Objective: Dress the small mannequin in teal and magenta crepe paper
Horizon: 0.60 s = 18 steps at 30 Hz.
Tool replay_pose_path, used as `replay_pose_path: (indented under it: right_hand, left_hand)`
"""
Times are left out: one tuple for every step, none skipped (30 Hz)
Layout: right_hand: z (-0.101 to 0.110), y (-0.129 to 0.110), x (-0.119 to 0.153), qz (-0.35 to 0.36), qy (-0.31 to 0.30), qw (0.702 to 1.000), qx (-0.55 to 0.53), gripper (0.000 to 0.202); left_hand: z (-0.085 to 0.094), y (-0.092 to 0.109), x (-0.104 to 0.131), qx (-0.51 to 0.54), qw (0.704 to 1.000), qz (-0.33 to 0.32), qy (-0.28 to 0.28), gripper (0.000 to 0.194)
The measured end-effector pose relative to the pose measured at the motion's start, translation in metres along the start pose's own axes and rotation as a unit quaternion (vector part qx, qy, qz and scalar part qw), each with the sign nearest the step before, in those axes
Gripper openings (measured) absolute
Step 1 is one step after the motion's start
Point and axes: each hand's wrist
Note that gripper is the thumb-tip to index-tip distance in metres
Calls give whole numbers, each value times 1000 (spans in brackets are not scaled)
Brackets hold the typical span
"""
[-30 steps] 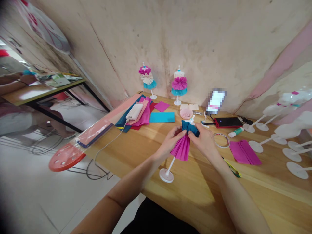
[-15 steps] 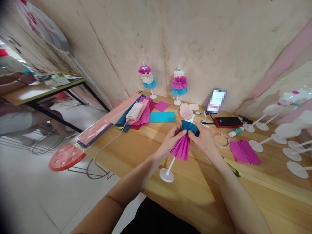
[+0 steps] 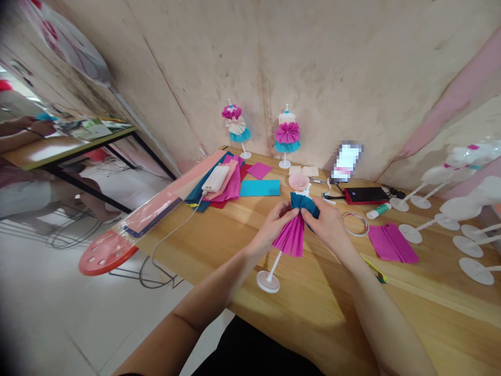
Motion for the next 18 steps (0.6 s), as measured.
replay_pose_path:
  right_hand:
    - [0, 0, 0, -3, 3, 1000, 4, 23]
    - [-1, 0, 1, -5, 6, 1000, 7, 22]
    - [-1, -1, 1, -6, 9, 1000, 11, 22]
    - [-1, -1, 1, -7, 11, 1000, 13, 22]
    - [-2, -1, 1, -7, 13, 1000, 14, 22]
    - [-2, -1, 1, -6, 14, 1000, 15, 21]
    - [-2, -1, 1, -6, 14, 1000, 16, 21]
    - [-2, 0, 1, -5, 14, 1000, 17, 21]
    - [-2, 0, 1, -5, 14, 1000, 17, 21]
    - [-3, 0, 1, -4, 13, 1000, 16, 21]
    - [-3, 1, 1, -4, 13, 1000, 15, 21]
    - [-3, 1, 1, -4, 13, 1000, 13, 20]
    - [-2, 1, 1, -3, 13, 1000, 12, 20]
    - [-2, 1, 1, -2, 13, 1000, 9, 21]
    - [-1, 0, 1, -2, 12, 1000, 6, 21]
    - [-1, 0, 1, -2, 11, 1000, 3, 22]
    - [0, -1, 1, -1, 8, 1000, -1, 23]
    - [1, -1, 2, 1, 6, 1000, -5, 23]
  left_hand:
    - [-1, 0, 0, 2, 1000, 0, 1, 34]
    - [-1, 1, 1, 4, 1000, -2, 2, 34]
    - [-2, 1, 1, 6, 1000, -3, 5, 33]
    - [-2, 2, 1, 6, 1000, -4, 9, 33]
    - [-2, 2, 2, 5, 1000, -3, 14, 32]
    - [-2, 3, 2, 2, 1000, -3, 19, 32]
    - [-2, 3, 2, -2, 1000, -2, 23, 33]
    - [-2, 4, 3, -6, 1000, -2, 24, 34]
    - [-2, 4, 3, -9, 1000, -2, 22, 35]
    - [-2, 4, 3, -15, 1000, -4, 17, 36]
    - [-2, 4, 3, -22, 1000, -6, 12, 37]
    - [-1, 3, 2, -31, 999, -10, 8, 38]
    - [-1, 3, 2, -41, 999, -14, 6, 40]
    - [-1, 3, 2, -50, 999, -21, 5, 42]
    - [-1, 3, 2, -55, 998, -27, 5, 42]
    - [0, 3, 2, -56, 998, -32, 5, 42]
    - [0, 3, 2, -54, 998, -35, 4, 41]
    - [0, 3, 2, -51, 998, -37, 2, 40]
Point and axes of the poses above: each hand's wrist, its own x-axis away from the middle knuckle, its own z-axis out of the back of the hand, y = z × x, and after that the axes turned 12 degrees about y, right-handed
